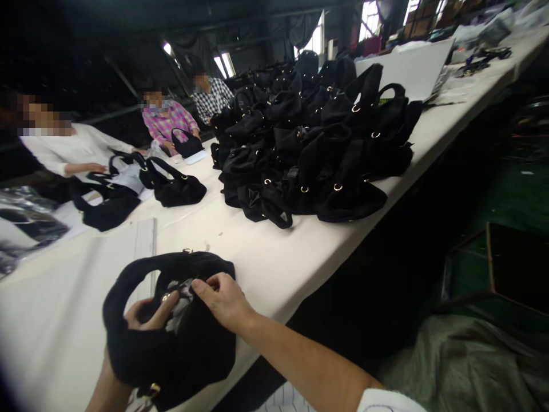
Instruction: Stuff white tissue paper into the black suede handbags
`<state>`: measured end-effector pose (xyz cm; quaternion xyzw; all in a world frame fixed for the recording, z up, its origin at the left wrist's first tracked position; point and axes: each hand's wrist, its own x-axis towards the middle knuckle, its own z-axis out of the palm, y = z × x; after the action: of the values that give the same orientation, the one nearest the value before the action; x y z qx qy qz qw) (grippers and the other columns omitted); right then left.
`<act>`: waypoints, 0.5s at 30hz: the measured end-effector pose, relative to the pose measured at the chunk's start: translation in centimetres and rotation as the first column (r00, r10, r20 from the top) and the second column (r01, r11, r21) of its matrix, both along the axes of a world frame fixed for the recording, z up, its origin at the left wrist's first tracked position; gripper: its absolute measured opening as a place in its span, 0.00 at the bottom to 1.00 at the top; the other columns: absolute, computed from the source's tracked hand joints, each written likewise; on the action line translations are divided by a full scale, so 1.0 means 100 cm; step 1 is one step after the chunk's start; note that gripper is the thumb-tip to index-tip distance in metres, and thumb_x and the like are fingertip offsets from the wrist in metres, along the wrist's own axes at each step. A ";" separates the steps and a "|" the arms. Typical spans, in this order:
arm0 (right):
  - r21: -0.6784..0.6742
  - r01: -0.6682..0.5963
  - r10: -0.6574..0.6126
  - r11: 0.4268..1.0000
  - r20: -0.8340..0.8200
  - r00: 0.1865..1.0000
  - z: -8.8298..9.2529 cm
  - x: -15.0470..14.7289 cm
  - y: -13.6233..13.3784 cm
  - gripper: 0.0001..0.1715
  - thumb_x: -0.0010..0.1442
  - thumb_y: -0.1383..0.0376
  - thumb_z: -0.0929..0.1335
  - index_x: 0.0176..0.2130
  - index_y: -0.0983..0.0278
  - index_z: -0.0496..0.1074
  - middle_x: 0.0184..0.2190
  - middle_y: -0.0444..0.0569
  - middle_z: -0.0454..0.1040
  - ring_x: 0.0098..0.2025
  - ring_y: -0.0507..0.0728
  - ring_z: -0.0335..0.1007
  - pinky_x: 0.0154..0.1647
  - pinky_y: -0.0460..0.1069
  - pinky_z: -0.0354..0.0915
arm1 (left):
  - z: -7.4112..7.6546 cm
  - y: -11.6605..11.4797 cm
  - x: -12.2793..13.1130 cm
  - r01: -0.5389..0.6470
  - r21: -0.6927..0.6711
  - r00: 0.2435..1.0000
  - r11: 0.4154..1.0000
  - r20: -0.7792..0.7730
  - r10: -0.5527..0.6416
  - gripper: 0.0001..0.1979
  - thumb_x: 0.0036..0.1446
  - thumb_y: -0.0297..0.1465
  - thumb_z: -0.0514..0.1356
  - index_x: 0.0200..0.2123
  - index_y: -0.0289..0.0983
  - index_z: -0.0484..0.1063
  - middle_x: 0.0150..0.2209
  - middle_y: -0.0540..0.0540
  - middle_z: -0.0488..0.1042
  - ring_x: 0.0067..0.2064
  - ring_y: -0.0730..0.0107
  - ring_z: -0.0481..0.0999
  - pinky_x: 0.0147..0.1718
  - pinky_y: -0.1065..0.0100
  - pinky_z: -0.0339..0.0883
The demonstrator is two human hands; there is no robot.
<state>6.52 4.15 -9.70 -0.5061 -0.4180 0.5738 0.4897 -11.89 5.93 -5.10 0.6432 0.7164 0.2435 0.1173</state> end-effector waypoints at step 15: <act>0.409 0.012 -0.312 0.913 0.678 0.665 0.010 -0.020 -0.005 0.12 0.50 0.65 0.67 0.38 0.65 0.67 0.36 0.52 0.72 0.38 0.60 0.69 0.41 0.53 0.68 | 0.019 -0.014 0.023 -0.036 -0.073 0.992 0.997 -0.123 0.027 0.19 0.49 0.50 0.55 0.35 0.42 0.70 0.32 0.46 0.73 0.37 0.55 0.74 0.35 0.63 0.60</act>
<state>4.48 3.70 -8.68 -0.6265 -0.6307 0.1873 0.4179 -9.57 4.52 -3.19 0.6406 0.7410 0.1784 0.0934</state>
